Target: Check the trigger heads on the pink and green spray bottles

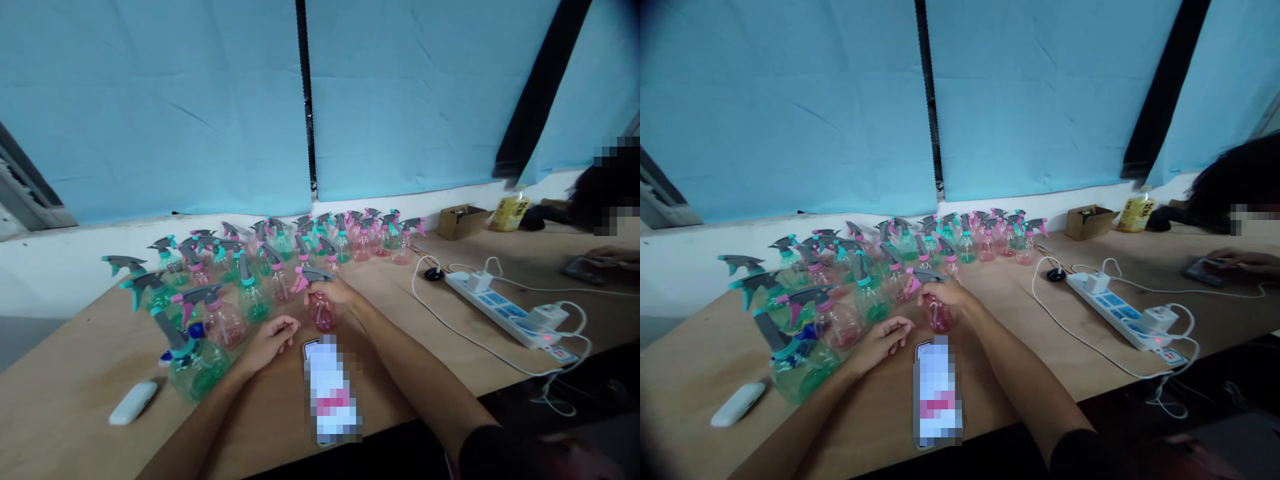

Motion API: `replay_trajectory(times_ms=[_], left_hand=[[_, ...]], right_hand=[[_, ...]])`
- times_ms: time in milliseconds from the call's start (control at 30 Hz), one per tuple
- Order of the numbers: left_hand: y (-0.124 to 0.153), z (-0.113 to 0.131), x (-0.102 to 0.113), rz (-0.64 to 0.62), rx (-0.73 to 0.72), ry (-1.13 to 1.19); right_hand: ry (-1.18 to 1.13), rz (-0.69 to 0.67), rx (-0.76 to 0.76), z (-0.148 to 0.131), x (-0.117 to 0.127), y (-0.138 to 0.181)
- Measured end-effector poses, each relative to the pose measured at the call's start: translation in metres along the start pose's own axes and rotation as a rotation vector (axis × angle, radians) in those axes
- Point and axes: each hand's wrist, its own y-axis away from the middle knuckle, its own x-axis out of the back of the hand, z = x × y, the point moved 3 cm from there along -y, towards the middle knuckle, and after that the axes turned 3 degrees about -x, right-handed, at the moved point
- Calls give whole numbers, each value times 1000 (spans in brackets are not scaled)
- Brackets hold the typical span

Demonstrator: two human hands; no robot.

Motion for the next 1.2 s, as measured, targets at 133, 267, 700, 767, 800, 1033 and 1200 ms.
replay_trajectory(times_ms=[133, 267, 700, 767, 800, 1033, 1200], left_hand=[[-1, -5, 1, 0, -5, -7], [-3, -9, 1, -2, -12, -12], [-2, -9, 1, -14, -26, -14], [-2, -8, 1, -12, -24, -15], [-2, -8, 1, -13, -24, -14], [-1, -6, 0, -6, -17, 1], [1, -3, 0, -1, -22, 8]], right_hand=[[-5, 67, -47, 5, -1, -3], [-17, 57, -56, 5, -2, -3], [-41, 60, -29, 2, -4, -3], [-52, 64, -36, 2, -4, -3], [-43, 53, -41, 2, -4, -3], [7, 11, -62, 2, -2, -3], [-42, 24, -67, 8, -3, -5]])
